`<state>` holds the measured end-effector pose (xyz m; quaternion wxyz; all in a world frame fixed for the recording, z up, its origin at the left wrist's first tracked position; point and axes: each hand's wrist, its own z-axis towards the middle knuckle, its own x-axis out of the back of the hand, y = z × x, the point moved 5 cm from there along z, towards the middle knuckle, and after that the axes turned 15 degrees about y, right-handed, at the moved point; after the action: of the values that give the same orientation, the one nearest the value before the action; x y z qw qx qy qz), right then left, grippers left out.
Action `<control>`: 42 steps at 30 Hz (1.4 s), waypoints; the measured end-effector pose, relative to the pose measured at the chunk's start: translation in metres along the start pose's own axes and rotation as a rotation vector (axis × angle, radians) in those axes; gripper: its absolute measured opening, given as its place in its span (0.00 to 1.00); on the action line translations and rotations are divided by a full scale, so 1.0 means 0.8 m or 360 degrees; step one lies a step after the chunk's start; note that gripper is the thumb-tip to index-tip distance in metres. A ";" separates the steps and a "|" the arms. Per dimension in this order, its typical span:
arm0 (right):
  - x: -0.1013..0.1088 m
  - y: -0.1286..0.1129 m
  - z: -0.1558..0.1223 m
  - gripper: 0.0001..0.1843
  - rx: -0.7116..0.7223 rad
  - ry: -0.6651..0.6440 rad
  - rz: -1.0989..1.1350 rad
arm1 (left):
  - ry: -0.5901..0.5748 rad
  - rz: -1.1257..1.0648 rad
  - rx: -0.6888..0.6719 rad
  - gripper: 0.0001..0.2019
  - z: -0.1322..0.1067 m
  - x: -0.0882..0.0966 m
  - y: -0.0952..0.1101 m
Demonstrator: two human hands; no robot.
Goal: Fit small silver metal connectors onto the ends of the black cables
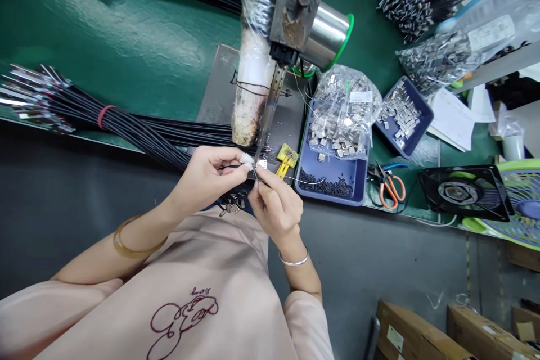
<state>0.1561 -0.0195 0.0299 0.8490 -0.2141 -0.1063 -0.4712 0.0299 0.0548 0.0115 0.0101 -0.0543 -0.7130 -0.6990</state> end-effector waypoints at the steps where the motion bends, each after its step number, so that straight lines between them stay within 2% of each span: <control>1: 0.001 0.000 -0.001 0.12 0.0004 -0.0003 -0.0002 | -0.0008 0.0004 0.0007 0.08 0.000 0.000 0.000; 5: 0.004 0.001 0.000 0.11 -0.0026 0.0000 0.0020 | -0.0019 0.0023 -0.0033 0.08 -0.002 0.000 0.001; 7: 0.006 0.003 0.003 0.11 -0.0114 0.0039 0.0021 | -0.0025 0.0047 -0.0112 0.08 -0.003 0.001 0.003; 9: 0.007 0.010 0.007 0.09 -0.0343 0.0017 0.0062 | -0.0029 0.0086 -0.0212 0.08 -0.005 0.002 0.006; 12: 0.000 0.021 0.006 0.05 -0.0792 -0.0143 0.0255 | -0.0016 0.0105 -0.0294 0.09 -0.005 0.003 0.008; 14: -0.002 0.023 0.007 0.03 -0.0898 -0.0191 0.0326 | -0.0013 0.0079 -0.0277 0.09 -0.005 0.004 0.008; 21: -0.004 0.018 0.015 0.05 -0.0645 -0.0160 0.0260 | 0.0048 0.0055 -0.0204 0.08 -0.002 0.003 0.006; 24: -0.005 0.017 0.020 0.05 -0.0612 -0.0146 0.0235 | 0.0090 0.0046 -0.0192 0.07 -0.001 0.003 0.006; 29: -0.003 0.012 0.025 0.08 -0.0541 -0.0107 0.0287 | 0.0096 -0.0007 -0.0289 0.07 0.000 0.005 0.013; 34: -0.003 0.016 0.021 0.07 -0.0579 -0.0162 0.0305 | 0.0016 -0.0001 -0.0203 0.07 0.000 0.003 0.008; 42: -0.004 0.013 0.029 0.08 -0.0519 -0.0125 0.0240 | 0.0062 -0.0080 -0.0197 0.07 0.002 0.003 0.011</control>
<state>0.1637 -0.0017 0.0469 0.8312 -0.3744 -0.0454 -0.4085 0.0280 0.0567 0.0208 0.0032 -0.0233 -0.6693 -0.7427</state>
